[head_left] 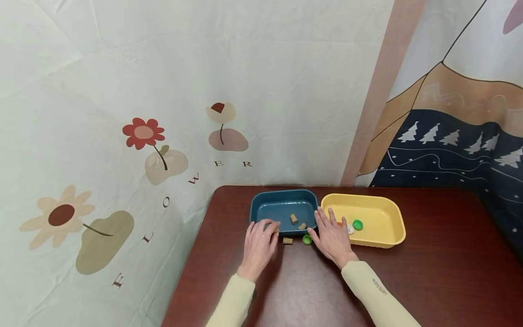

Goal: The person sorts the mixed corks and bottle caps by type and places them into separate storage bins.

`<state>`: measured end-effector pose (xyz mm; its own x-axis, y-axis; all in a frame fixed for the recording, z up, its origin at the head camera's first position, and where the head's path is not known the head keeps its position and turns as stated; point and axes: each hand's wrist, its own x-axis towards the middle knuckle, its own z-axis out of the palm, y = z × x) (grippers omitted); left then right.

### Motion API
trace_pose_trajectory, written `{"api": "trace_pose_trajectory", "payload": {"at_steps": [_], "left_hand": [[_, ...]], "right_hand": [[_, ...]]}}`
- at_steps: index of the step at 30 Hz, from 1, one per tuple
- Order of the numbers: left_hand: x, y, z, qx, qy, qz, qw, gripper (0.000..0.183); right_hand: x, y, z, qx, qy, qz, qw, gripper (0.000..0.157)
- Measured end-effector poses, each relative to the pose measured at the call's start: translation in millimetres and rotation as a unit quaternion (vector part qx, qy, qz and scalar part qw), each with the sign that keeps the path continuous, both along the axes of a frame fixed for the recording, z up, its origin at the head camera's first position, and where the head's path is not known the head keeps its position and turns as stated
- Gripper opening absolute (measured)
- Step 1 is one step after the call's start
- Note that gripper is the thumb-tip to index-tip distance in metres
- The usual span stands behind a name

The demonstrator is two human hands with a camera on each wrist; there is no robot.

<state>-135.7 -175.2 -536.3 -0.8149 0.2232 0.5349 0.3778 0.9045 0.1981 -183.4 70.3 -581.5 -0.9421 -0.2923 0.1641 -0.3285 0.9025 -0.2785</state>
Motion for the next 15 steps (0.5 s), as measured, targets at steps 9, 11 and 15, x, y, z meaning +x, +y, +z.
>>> {"api": "trace_pose_trajectory", "payload": {"at_steps": [9, 11, 15], "left_hand": [[-41.3, 8.1, 5.3, -0.039, -0.031, -0.008, 0.9987, 0.024], [-50.2, 9.4, 6.7, -0.054, -0.036, -0.013, 0.9978, 0.024], [-65.7, 12.2, 8.3, -0.085, -0.046, -0.020, 0.9951, 0.026]], "right_hand": [[2.0, 3.2, -3.5, 0.000, 0.007, -0.007, 1.000, 0.070], [2.0, 3.1, -3.2, -0.003, 0.005, -0.006, 1.000, 0.071], [1.2, 3.3, -3.1, -0.004, -0.002, -0.008, 1.000, 0.071]]}}
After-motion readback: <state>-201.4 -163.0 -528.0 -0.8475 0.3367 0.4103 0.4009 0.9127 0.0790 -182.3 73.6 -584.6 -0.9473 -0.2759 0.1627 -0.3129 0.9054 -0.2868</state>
